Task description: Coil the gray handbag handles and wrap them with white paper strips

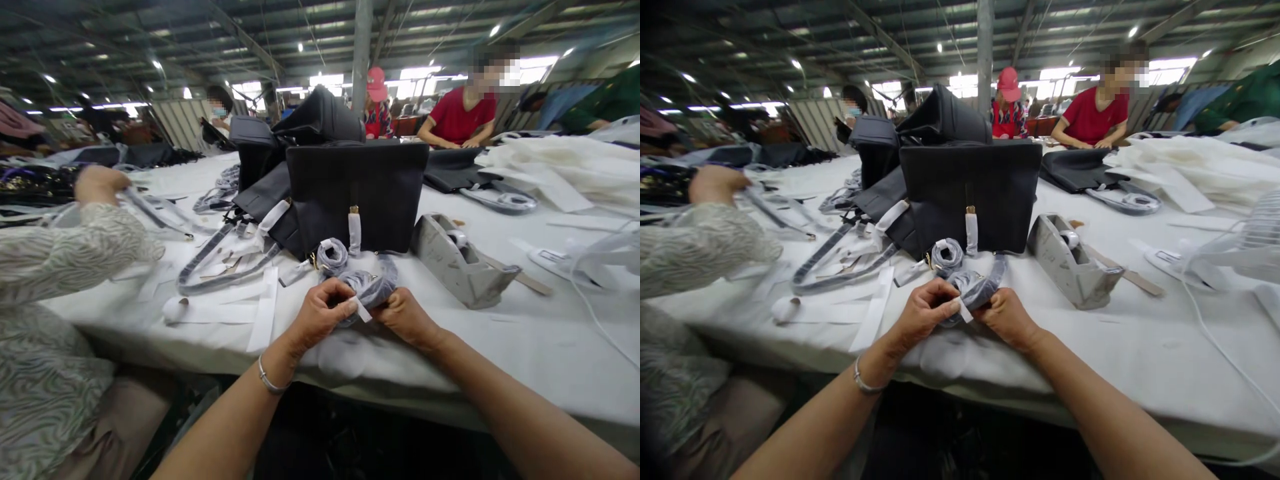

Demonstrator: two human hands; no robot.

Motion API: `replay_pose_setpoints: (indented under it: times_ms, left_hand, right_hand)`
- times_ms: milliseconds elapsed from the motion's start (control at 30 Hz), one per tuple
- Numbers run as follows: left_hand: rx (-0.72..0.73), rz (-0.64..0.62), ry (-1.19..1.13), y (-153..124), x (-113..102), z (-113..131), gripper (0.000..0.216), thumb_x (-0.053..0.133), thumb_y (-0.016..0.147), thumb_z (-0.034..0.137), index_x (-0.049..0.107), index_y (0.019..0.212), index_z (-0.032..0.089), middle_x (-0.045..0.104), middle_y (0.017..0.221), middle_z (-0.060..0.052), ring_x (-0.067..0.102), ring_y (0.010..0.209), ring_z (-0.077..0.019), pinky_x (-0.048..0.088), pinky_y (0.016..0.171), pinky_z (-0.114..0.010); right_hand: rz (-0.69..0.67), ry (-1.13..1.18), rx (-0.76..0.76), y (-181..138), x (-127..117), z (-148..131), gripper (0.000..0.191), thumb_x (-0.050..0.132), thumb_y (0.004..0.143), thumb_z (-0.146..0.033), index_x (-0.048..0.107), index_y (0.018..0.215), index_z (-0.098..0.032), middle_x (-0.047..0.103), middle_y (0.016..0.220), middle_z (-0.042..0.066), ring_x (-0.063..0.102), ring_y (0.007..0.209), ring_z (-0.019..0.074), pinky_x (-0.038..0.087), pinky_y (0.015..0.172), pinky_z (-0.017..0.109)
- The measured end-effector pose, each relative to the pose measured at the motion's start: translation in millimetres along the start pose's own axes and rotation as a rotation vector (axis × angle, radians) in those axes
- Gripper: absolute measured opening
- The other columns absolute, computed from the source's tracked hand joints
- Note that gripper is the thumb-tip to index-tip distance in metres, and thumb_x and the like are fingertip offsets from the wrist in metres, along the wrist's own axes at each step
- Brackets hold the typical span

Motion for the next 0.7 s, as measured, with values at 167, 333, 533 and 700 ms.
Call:
replay_pose_setpoints:
  times_ms: [167,333,533,700]
  left_hand:
    - [-0.013,-0.012,0.033,-1,1,2,0.029,0.078,0.071,0.032,0.064,0.088,0.013,0.060,0.079,-0.001,0.052,0.071,-0.0110,0.041,0.065,-0.021]
    - [-0.049,-0.024,-0.016,-3,4,3,0.030,0.077,0.070,0.031,0.061,0.089,0.014,0.061,0.078,-0.001,0.053,0.070,-0.0106,0.042,0.064,-0.020]
    - [-0.083,0.066,-0.222,-1,-3,-4,0.034,0.081,0.064,0.027,0.059,0.086,0.015,0.062,0.076,0.001,0.056,0.068,-0.0096,0.044,0.065,-0.020]
    - [-0.101,0.197,-0.330,2,-11,-7,0.035,0.083,0.060,0.025,0.060,0.085,0.015,0.063,0.075,0.002,0.057,0.066,-0.0088,0.045,0.063,-0.019]
  right_hand:
    - [-0.047,0.280,0.181,-9,8,0,0.008,0.068,0.059,-0.019,0.062,0.057,-0.013,0.054,0.051,-0.004,0.041,0.046,0.0066,0.035,0.046,0.019]
    - [-0.093,0.352,0.306,-13,11,4,0.008,0.066,0.057,-0.019,0.062,0.055,-0.013,0.057,0.049,-0.001,0.045,0.041,0.0081,0.031,0.038,0.018]
    - [-0.278,0.593,0.339,-8,12,-7,0.025,0.072,0.065,-0.032,0.071,0.078,-0.011,0.070,0.074,0.007,0.064,0.063,0.0155,0.051,0.058,0.025]
    - [-0.312,0.681,0.383,-7,19,-15,0.050,0.070,0.073,-0.055,0.068,0.094,-0.010,0.071,0.094,0.014,0.068,0.083,0.0216,0.055,0.077,0.034]
Point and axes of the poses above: each hand's wrist, its own y-axis towards the middle knuckle, its own x-axis out of the palm, z = x × y, the point moved 6 cm from there along y, towards the middle knuckle
